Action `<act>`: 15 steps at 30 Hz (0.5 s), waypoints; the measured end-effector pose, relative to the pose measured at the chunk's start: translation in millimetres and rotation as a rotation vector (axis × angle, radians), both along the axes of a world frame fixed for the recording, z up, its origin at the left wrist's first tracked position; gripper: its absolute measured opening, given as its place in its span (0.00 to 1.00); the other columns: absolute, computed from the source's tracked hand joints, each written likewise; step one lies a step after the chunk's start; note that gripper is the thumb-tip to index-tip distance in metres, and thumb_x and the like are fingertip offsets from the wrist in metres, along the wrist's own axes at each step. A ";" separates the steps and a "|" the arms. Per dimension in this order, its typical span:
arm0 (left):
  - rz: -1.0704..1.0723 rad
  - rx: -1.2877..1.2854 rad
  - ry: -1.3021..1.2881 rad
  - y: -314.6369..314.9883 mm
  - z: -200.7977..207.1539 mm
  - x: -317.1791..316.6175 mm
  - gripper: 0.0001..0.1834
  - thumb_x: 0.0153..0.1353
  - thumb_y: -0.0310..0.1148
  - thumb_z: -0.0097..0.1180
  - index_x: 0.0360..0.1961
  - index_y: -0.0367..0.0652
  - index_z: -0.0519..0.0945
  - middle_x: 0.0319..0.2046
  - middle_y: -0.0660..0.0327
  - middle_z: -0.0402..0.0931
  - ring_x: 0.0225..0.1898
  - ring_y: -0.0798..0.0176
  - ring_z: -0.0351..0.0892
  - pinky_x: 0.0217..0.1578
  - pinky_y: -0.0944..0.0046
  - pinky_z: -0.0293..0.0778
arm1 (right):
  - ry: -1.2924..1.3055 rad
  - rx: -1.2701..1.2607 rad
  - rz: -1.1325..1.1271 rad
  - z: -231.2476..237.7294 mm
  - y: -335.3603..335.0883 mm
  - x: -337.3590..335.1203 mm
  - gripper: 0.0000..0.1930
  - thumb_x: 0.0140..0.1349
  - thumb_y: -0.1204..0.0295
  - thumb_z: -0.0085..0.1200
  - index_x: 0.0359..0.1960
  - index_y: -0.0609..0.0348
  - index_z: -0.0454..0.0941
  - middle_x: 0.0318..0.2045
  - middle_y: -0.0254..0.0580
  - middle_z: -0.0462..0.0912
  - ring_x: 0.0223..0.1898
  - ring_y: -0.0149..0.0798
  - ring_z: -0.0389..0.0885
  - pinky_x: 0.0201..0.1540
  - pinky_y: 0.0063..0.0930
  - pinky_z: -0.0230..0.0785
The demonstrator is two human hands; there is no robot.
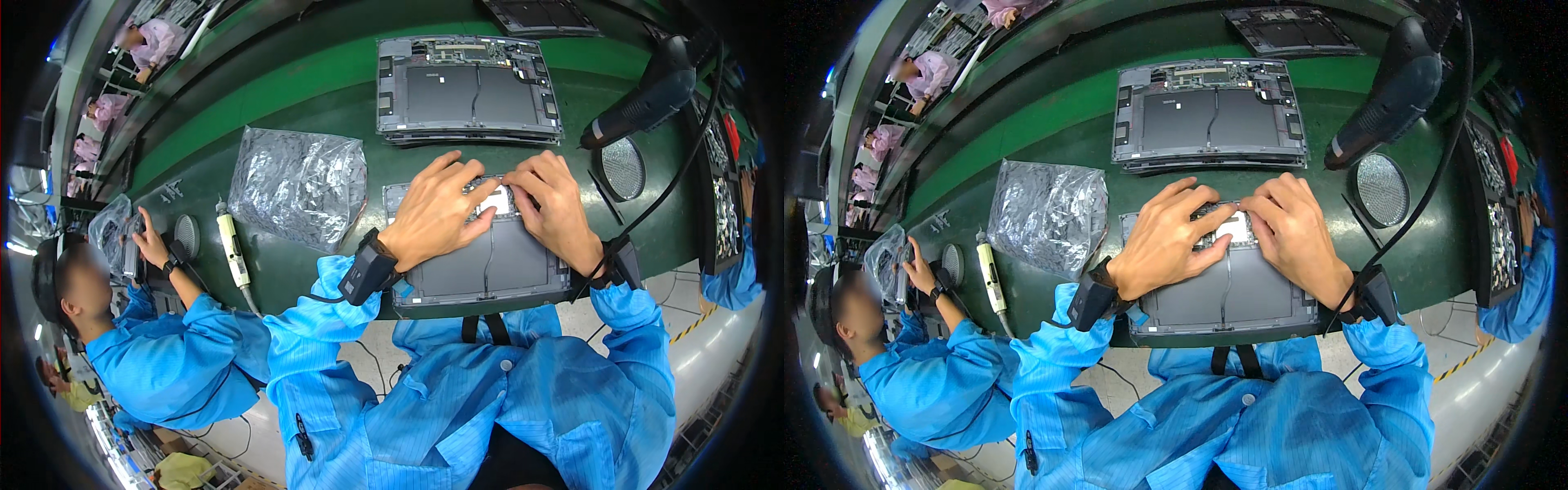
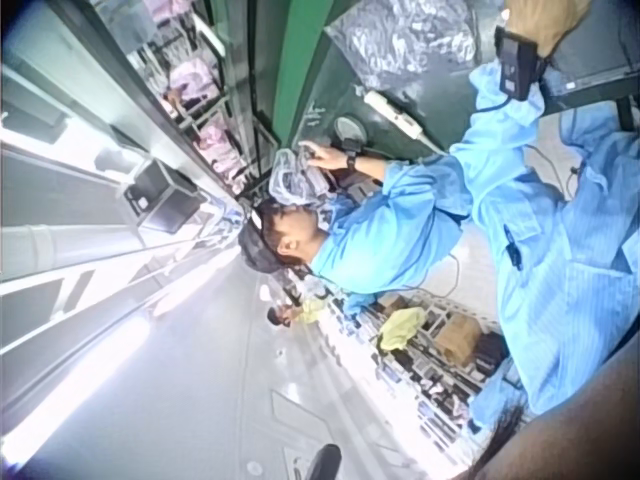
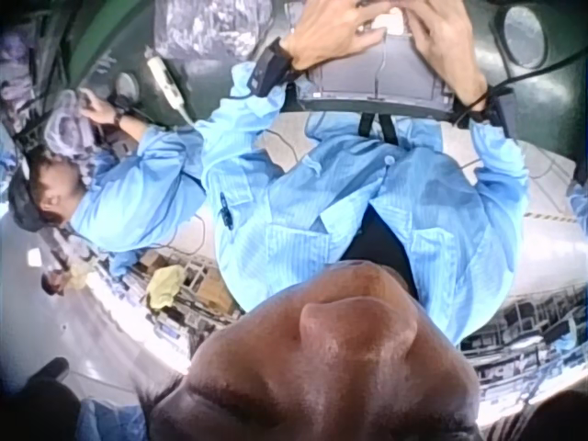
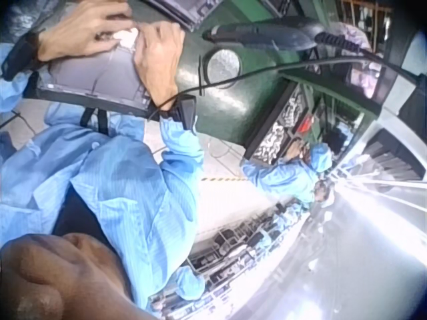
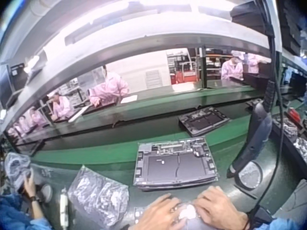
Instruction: Assembling internal electronic components of a laptop on a production line, including connecting cables and screwing down components.
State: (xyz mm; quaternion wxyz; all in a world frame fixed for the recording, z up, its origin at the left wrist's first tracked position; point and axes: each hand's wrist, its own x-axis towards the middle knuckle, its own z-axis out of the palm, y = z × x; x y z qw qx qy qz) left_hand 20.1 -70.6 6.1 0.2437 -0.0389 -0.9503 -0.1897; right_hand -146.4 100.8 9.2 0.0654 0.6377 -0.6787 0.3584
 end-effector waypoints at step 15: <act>0.038 0.065 0.017 3.0 -3.2 1.4 0.17 0.61 0.36 0.74 0.51 0.43 0.90 0.49 0.53 0.83 0.46 0.44 0.86 0.48 0.47 0.83 | -0.053 0.001 -0.053 -1.7 2.4 -0.7 0.09 0.57 0.84 0.68 0.40 0.62 0.88 0.39 0.43 0.82 0.43 0.50 0.80 0.46 0.43 0.71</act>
